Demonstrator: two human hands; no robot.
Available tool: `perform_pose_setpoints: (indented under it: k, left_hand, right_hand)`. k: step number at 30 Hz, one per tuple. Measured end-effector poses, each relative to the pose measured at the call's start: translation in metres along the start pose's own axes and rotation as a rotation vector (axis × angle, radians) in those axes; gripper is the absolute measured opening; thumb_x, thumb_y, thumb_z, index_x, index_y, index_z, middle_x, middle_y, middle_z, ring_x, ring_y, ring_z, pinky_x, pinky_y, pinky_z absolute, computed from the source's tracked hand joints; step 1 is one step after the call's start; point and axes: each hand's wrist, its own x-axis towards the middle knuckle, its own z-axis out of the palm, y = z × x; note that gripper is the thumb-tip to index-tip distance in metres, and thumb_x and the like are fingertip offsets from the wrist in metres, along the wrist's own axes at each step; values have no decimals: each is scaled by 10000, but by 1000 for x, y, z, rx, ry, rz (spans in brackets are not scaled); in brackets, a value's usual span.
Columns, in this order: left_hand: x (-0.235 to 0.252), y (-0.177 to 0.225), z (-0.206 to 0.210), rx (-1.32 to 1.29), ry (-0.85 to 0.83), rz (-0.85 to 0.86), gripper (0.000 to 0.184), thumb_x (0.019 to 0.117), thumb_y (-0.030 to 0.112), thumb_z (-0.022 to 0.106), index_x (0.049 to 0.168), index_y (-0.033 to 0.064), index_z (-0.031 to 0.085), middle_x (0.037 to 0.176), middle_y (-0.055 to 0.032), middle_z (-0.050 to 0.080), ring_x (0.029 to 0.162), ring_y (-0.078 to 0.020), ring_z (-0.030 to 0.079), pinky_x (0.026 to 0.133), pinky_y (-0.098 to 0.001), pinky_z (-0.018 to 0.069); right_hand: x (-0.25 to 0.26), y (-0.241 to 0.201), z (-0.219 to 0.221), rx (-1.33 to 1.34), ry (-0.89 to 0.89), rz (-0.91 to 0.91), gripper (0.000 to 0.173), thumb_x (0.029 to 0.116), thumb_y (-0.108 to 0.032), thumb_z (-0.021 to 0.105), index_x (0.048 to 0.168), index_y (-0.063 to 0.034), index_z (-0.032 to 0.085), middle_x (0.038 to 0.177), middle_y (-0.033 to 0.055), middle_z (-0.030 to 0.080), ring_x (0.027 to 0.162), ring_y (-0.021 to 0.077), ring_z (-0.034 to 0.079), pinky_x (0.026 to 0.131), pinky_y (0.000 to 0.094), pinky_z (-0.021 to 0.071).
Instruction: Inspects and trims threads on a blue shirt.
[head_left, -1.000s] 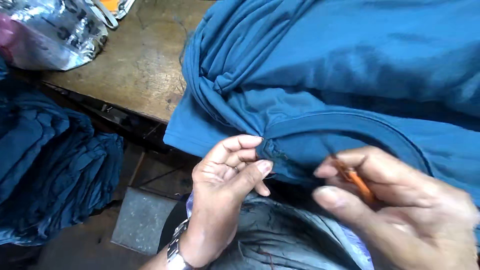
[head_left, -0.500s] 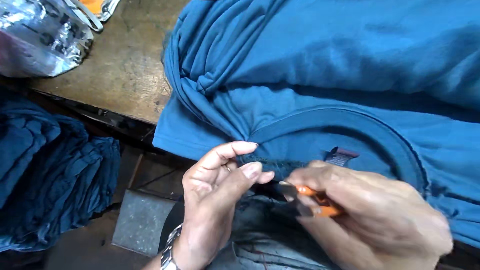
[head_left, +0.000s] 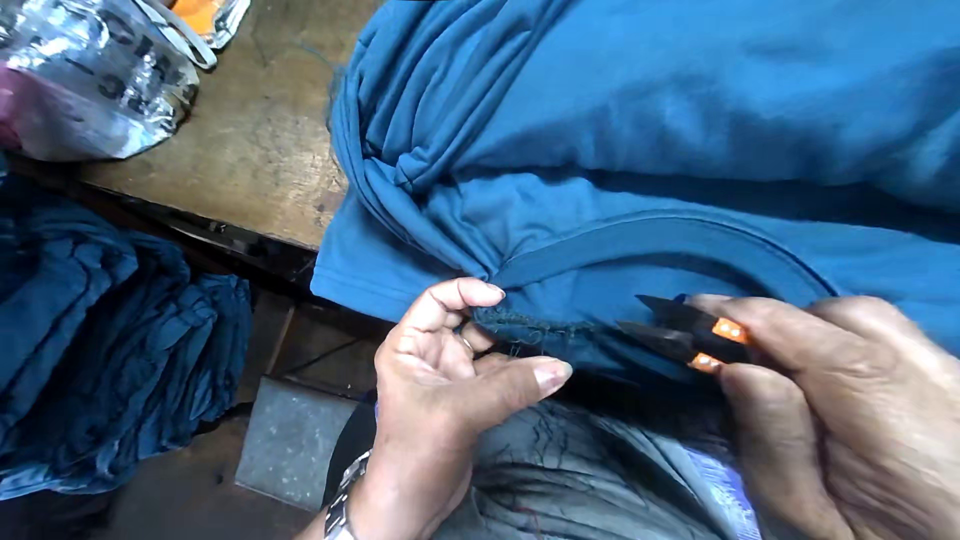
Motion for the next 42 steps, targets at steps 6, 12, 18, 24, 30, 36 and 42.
perform_pose_setpoints:
  k: [6,12,18,24,30,36,42]
  left_hand:
    - [1,6,1,-120,-11,-84,501,827,-44,757,1277,118,606,1000,-151,689,855,-180,720,728,-345,627]
    - [2,7,-2,-218,-32,-139,530,800,-79,755,1276,106,616,1002,-172,698,882,-203,726,773,-375,627]
    - [1,5,-4,-234,-26,-138,558,778,-88,763,1277,118,625,981,-173,706,863,-199,728,759,-363,623]
    - [2,5,-4,-195,-13,-139,563,763,-97,774,1264,117,635,1009,-176,702,866,-199,726,750,-364,625]
    - [0,7,-1,-178,2,-131,619,730,-150,759,1276,105,618,1043,-179,691,861,-214,729,741,-381,635]
    - [-1,9,1,-162,15,-141,629,721,-155,763,1272,114,621,1042,-160,688,834,-195,724,720,-361,635]
    - [-2,6,0,-159,18,-121,640,704,-161,775,1266,99,616,1068,-178,680,879,-222,727,737,-390,638]
  right_hand:
    - [-4,1,8,-26,23,-73,400,1064,-310,462,1314,-49,634,904,122,598,761,245,566,634,379,447]
    - [1,-2,12,11,31,-71,390,1063,-330,471,1276,-53,643,862,103,583,731,224,555,617,367,437]
    - [2,-2,18,22,57,-69,347,1055,-312,494,1218,-59,665,846,90,595,720,213,562,601,356,434]
    - [2,0,18,-16,73,-90,293,1041,-300,530,1127,-62,677,786,84,577,671,217,547,566,365,414]
    - [-2,6,11,-34,21,-128,333,1053,-341,496,1146,-68,664,790,99,577,667,242,551,563,392,418]
    - [1,-2,17,-59,42,-139,356,1052,-350,500,1182,-55,652,797,103,568,667,245,540,564,390,409]
    - [7,-7,21,-72,51,-137,331,1043,-324,527,1163,-45,659,802,109,581,675,248,557,561,394,419]
